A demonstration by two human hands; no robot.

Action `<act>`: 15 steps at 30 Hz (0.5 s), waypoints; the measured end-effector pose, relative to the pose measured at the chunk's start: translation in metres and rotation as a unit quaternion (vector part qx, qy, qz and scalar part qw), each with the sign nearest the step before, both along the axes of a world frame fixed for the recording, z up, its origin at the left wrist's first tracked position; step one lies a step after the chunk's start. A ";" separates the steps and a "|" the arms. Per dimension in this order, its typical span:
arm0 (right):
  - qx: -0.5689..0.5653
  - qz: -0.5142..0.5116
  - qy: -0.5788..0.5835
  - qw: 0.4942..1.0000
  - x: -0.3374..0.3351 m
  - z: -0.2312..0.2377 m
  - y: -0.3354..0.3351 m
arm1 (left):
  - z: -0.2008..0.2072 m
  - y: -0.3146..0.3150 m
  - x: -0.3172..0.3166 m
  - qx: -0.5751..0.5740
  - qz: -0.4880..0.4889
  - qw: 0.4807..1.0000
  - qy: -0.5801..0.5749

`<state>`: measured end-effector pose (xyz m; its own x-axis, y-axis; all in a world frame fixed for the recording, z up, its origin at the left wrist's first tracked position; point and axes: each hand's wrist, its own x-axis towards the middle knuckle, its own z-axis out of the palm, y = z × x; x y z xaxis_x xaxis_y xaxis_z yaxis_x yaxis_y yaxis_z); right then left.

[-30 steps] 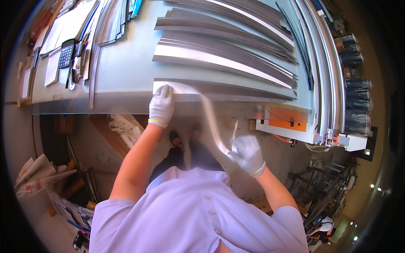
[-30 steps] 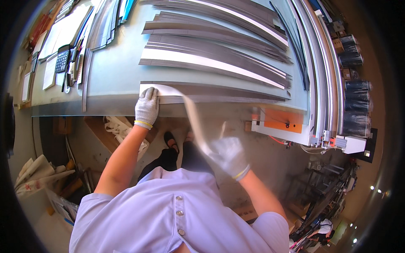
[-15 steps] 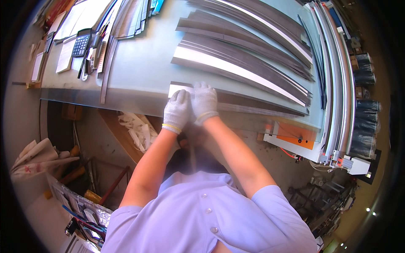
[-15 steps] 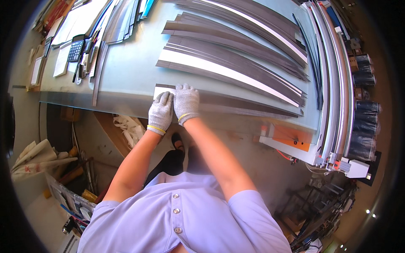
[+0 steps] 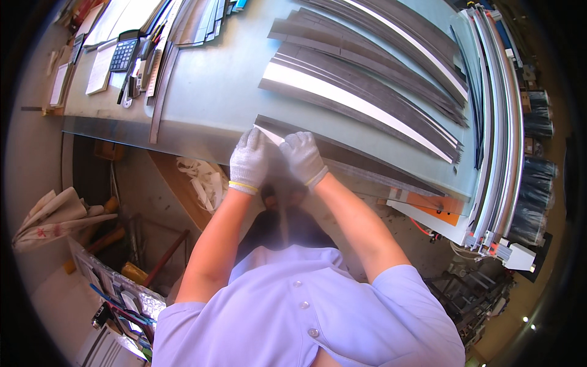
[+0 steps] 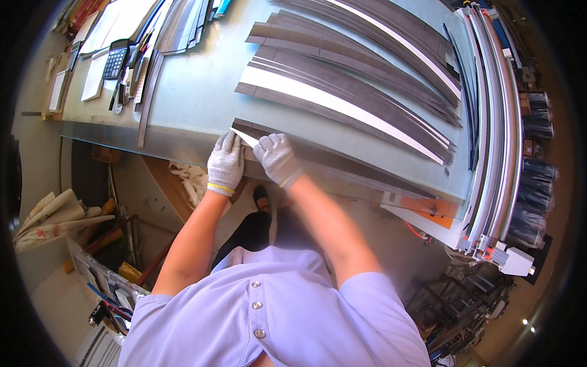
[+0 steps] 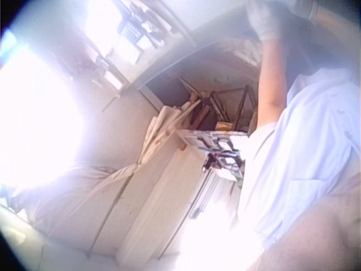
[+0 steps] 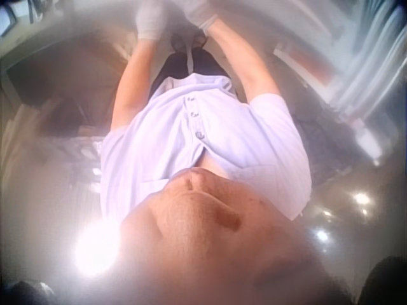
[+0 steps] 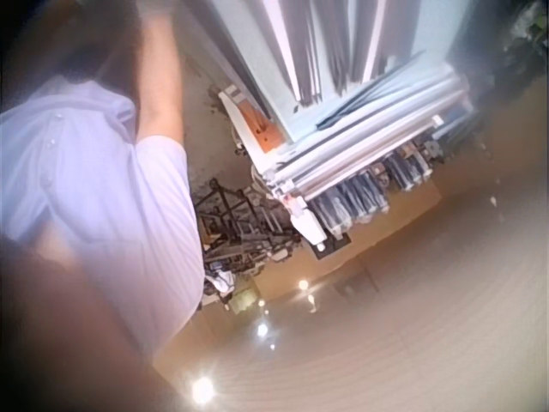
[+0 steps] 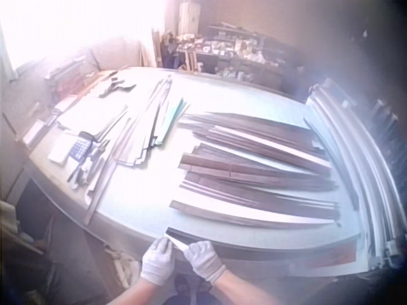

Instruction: The person peels the white protective paper backing off of several long silver strips one at a time on a work table.

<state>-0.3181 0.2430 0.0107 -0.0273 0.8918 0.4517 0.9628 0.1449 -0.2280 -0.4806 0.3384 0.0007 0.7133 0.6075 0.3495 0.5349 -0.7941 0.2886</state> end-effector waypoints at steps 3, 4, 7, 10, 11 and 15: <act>0.005 0.013 0.031 0.999 0.005 0.001 0.000 | -0.001 0.004 -0.006 -0.006 0.007 1.000 -0.026; 0.003 0.013 0.045 0.999 0.005 0.000 0.000 | 0.001 0.006 -0.008 -0.013 0.010 0.999 -0.038; -0.008 0.007 0.088 0.996 0.008 -0.001 0.000 | 0.012 0.007 -0.001 -0.025 0.068 0.995 -0.072; -0.004 -0.020 0.171 0.985 0.009 0.006 0.000 | 0.035 0.010 0.019 0.015 -0.014 0.997 -0.069; 0.001 -0.028 0.207 0.978 0.007 0.010 0.001 | 0.032 0.013 0.023 0.013 -0.033 0.997 -0.070; -0.032 -0.058 0.429 0.901 0.017 0.015 0.013 | 0.015 0.006 0.025 -0.042 -0.017 0.991 -0.123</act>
